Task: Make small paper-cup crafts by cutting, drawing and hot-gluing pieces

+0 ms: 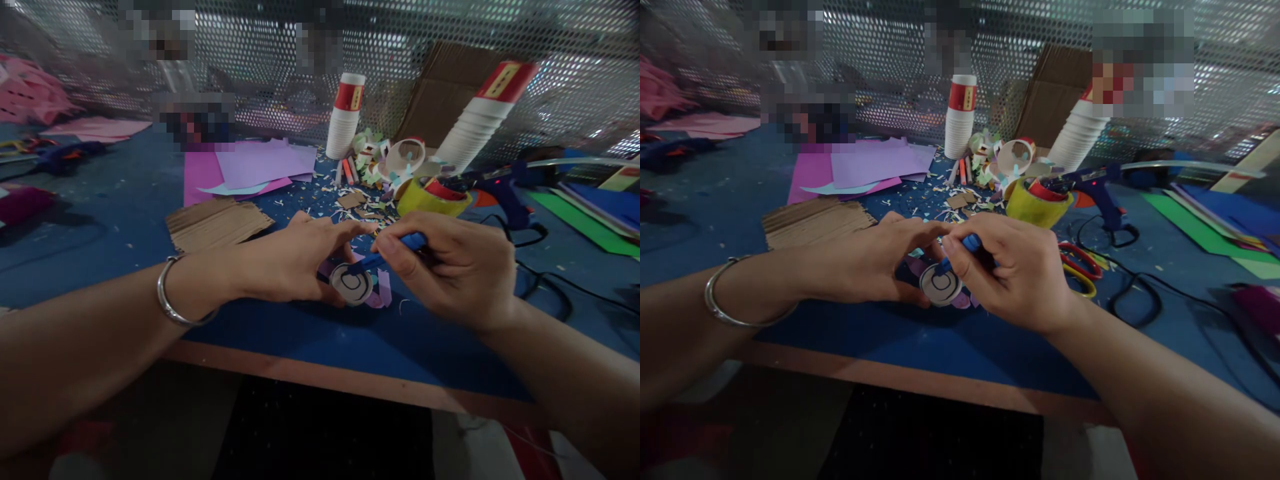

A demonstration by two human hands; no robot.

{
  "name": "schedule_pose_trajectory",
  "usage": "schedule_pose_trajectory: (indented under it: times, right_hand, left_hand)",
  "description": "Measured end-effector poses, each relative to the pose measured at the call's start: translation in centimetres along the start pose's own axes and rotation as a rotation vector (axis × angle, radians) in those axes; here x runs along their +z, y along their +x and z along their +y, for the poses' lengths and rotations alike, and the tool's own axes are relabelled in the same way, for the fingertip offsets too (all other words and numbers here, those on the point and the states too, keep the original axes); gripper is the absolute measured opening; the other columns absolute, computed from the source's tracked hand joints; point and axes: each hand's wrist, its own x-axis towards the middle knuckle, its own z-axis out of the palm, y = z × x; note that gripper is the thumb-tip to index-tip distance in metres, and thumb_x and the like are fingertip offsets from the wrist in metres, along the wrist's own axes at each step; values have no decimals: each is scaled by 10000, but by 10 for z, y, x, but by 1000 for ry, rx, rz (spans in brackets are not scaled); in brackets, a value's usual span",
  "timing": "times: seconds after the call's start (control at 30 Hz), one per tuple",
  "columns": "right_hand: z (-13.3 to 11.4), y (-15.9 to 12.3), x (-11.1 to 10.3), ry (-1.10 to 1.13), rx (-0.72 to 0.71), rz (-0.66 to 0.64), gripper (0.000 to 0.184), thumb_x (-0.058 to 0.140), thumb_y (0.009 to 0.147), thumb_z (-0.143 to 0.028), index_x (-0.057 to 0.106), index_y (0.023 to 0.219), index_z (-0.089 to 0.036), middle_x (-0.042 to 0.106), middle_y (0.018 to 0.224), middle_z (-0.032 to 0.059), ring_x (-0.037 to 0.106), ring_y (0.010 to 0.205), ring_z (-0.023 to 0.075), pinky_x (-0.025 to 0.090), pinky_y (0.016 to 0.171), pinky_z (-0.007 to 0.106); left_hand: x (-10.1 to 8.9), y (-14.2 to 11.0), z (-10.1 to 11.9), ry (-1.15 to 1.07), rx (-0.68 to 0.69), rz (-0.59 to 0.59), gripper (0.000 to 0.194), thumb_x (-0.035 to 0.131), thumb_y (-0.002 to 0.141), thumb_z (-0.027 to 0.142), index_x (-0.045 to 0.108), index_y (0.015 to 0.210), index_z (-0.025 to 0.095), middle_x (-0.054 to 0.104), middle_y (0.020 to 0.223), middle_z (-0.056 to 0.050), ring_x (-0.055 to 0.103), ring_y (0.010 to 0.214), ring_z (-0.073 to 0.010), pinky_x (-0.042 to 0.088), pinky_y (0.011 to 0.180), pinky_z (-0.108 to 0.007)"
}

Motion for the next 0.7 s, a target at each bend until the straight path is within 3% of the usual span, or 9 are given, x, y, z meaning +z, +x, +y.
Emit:
schedule_pose_trajectory:
  times: [0.3,0.53,0.7]
  right_hand:
    - [-1,0,-3,4,-7,-27,117,620,896,-180,616,793,-236,695,671,-19,616,538,111,486,510,234]
    - [-1,1,-5,29,-1,-36,157,610,893,-159,615,760,-243,687,639,-19,636,538,134,485,487,253]
    - [0,-2,-3,21,28,5,129,616,894,-177,636,782,-237,718,696,-3,655,568,146,514,520,271]
  left_hand:
    - [0,0,-3,-34,6,-29,852,774,779,356,342,1503,235,697,1193,-49,615,1087,-274,316,1059,-470]
    - [-3,-4,3,-59,26,-35,796,714,835,255,321,1510,102,684,1239,-136,604,1106,-288,298,1050,-498]
    - [0,-1,-2,-61,32,-24,843,766,793,294,331,1507,187,701,1205,-73,604,1107,-286,300,1042,-479]
